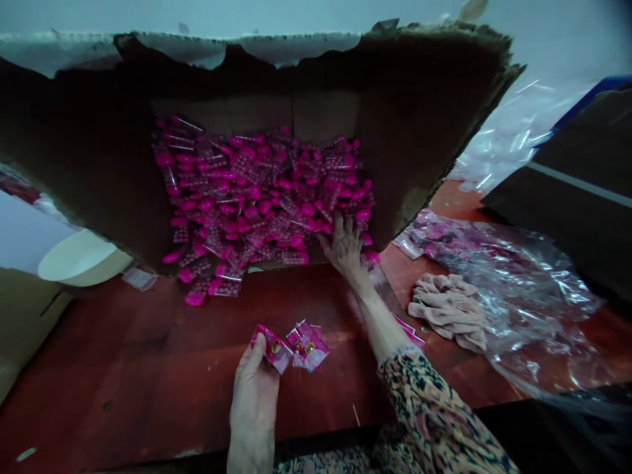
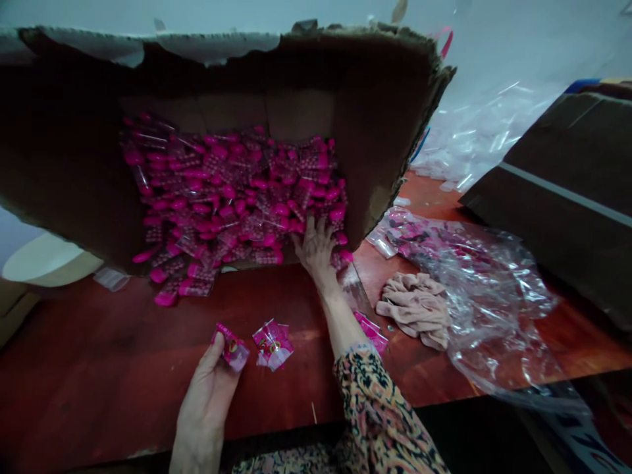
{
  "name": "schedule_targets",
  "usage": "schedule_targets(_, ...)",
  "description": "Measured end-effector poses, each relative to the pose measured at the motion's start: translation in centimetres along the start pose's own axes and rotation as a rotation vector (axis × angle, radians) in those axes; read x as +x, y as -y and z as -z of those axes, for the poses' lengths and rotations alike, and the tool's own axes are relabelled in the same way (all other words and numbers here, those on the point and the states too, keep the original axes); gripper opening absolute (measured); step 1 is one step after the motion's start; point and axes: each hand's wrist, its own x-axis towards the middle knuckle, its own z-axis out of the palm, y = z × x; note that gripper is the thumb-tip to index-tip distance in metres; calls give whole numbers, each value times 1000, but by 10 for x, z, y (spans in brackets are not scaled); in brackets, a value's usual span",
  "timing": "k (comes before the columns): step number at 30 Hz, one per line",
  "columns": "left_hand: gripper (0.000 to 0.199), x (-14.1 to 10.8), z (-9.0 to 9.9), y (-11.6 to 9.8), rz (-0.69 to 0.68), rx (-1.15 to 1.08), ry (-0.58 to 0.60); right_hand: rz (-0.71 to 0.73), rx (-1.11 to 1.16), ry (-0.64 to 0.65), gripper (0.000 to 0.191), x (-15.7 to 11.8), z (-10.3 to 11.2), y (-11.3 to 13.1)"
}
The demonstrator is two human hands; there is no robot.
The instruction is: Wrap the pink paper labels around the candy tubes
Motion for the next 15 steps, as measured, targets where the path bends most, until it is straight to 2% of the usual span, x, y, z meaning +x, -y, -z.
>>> schedule_targets(4,30,1,1,7,5,37,26,27,-46,11,50,-53,-1,0)
schedule_targets(7,29,3,5,12,22,55,61,51,-56,32,49,-85,1,7)
schedule_targets(10,27,4,9,15,38,63,92,88,-34,53,48,-101,6,12)
schedule_targets(15,29,1,8,15,27,82,59,165,38,77,60,-110,22,5)
